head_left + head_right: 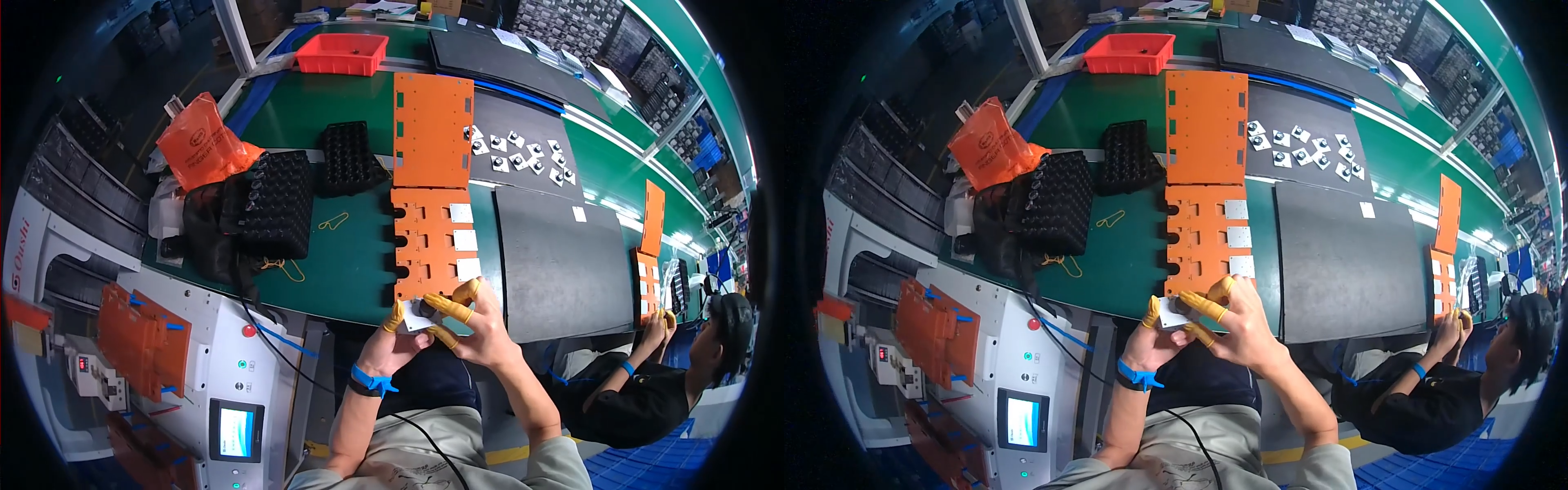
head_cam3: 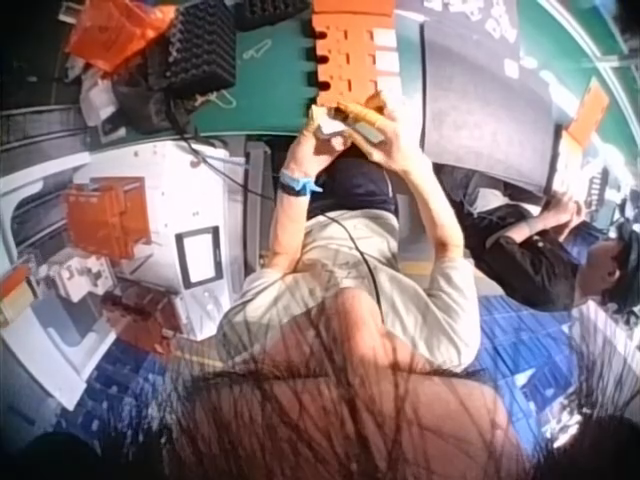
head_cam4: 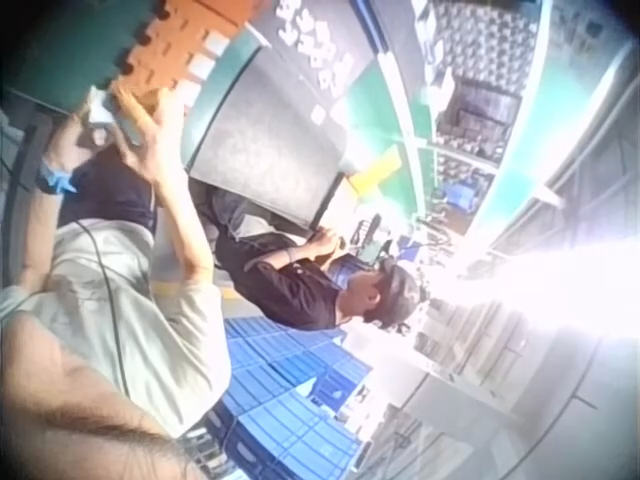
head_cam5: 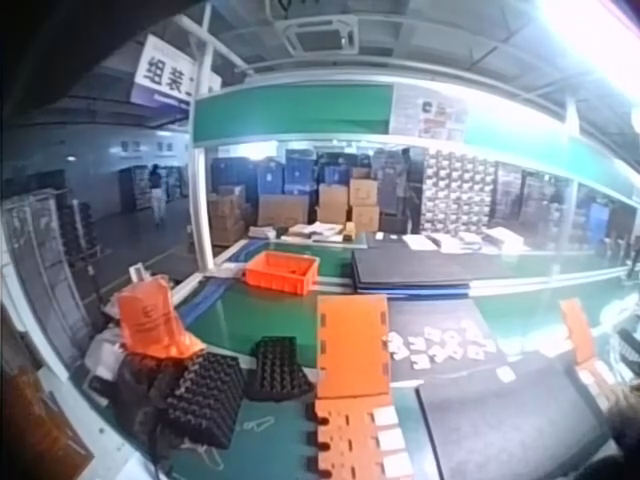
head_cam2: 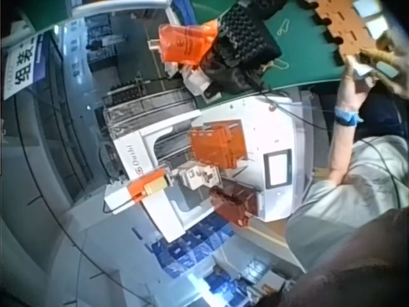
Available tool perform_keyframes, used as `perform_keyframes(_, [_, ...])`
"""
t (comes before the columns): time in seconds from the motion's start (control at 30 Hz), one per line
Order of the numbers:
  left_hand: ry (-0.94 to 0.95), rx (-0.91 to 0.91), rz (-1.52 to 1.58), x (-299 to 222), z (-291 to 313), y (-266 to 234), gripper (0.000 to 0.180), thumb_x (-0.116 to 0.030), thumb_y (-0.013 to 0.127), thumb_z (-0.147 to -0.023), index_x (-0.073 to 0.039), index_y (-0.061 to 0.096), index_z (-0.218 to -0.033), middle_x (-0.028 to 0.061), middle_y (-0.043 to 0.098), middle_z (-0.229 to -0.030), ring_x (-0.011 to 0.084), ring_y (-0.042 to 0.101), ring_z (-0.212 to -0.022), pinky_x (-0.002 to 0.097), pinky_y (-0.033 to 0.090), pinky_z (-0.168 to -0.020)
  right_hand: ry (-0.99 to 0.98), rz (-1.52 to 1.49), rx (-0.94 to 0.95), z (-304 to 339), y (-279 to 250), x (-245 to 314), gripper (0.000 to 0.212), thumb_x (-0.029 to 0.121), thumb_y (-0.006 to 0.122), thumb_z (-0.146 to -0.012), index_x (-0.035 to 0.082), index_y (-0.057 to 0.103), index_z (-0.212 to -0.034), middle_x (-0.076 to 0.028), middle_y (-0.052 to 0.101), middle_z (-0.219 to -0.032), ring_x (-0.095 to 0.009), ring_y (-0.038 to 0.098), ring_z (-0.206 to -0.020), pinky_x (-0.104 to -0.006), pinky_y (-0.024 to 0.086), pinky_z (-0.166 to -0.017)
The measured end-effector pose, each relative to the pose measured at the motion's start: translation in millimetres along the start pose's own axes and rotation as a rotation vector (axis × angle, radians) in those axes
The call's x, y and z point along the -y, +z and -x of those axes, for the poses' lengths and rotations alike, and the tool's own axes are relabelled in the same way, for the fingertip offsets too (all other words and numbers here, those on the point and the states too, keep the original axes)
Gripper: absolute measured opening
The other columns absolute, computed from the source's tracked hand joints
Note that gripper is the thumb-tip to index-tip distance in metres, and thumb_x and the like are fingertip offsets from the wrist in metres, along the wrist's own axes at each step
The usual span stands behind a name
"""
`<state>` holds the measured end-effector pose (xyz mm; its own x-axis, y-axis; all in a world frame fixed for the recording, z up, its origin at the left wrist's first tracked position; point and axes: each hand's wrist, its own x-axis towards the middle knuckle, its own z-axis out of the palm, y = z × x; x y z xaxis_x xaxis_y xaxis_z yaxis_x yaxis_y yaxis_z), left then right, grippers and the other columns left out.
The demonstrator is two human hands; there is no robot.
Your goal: Placing small electronic parts into plastic housings and loading them into a machine for processing.
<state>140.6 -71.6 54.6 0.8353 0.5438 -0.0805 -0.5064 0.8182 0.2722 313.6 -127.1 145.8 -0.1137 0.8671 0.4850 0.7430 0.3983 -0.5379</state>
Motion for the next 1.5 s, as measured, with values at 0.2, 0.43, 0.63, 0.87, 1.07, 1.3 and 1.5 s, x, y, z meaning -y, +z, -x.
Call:
perform_keyframes(0.2, [0.133,-0.222,-0.209,12,-12,9,0.063,-0.056,0.060,-0.093,-0.008,0.053,-0.134,0.0006,0.065,-0.105,0.0107,0.056,-0.077,0.0312,0.047,-0.073,-0.056,0.255,-0.225,18,30,-13,0.054,0.007,0.081,-0.059,0.010,0.071,-0.112,-0.007,0.055,-0.096,-0.028,0.054,-0.086,-0.0403,0.043,-0.075])
perform_keyframes(0.43, [0.304,-0.281,-0.475,22,-13,21,0.029,-0.031,0.061,-0.100,-0.003,0.065,-0.101,-0.0016,0.060,-0.077,0.0067,0.054,-0.069,0.0230,0.044,-0.064,0.014,0.305,-0.495,24,46,-23,0.040,0.006,0.079,-0.063,0.005,0.073,-0.103,-0.008,0.053,-0.081,-0.026,0.049,-0.073,-0.0378,0.038,-0.065])
perform_keyframes(0.63, [0.263,-0.333,-0.471,21,-18,19,0.026,-0.029,0.061,-0.100,-0.003,0.065,-0.105,-0.0013,0.061,-0.079,0.0074,0.056,-0.069,0.0232,0.045,-0.063,0.236,-0.067,-0.556,27,64,-24,0.039,-0.001,0.076,-0.068,0.001,0.073,-0.107,-0.008,0.056,-0.082,-0.019,0.053,-0.072,-0.0308,0.043,-0.064])
perform_keyframes(0.87, [0.336,-0.357,-0.495,12,-17,6,0.023,-0.025,0.064,-0.098,-0.004,0.065,-0.106,-0.0012,0.064,-0.082,0.0071,0.057,-0.067,0.0222,0.045,-0.061,0.230,-0.180,-0.365,27,70,-32,0.048,0.009,0.081,-0.067,0.007,0.073,-0.115,-0.008,0.054,-0.081,-0.024,0.051,-0.075,-0.0360,0.042,-0.067])
perform_keyframes(1.07, [0.705,-0.652,-1.176,-42,-48,22,0.023,-0.018,0.073,-0.093,0.004,0.070,-0.099,-0.0003,0.067,-0.083,0.0063,0.054,-0.070,0.0248,0.046,-0.061,0.270,-0.092,-0.211,24,60,-46,0.054,0.014,0.082,-0.073,0.007,0.067,-0.125,-0.010,0.053,-0.089,-0.027,0.051,-0.082,-0.0379,0.043,-0.070])
perform_keyframes(1.3, [0.531,-0.819,-1.694,-118,-133,-55,0.041,-0.038,0.072,-0.088,0.003,0.070,-0.093,0.0213,0.070,-0.085,0.0373,0.068,-0.078,0.0412,0.051,-0.066,0.359,-0.141,-0.240,34,32,-44,0.060,0.007,0.081,-0.075,0.006,0.062,-0.132,-0.008,0.050,-0.088,-0.023,0.051,-0.081,-0.0339,0.045,-0.074])
perform_keyframes(1.5, [0.428,-0.906,-1.761,-98,-160,-45,0.041,-0.042,0.070,-0.090,-0.001,0.070,-0.093,0.0222,0.069,-0.088,0.0420,0.066,-0.082,0.0443,0.050,-0.065,0.440,-0.113,-0.273,54,28,-55,0.055,0.006,0.080,-0.075,0.004,0.064,-0.128,-0.007,0.046,-0.084,-0.022,0.049,-0.079,-0.0332,0.043,-0.074])
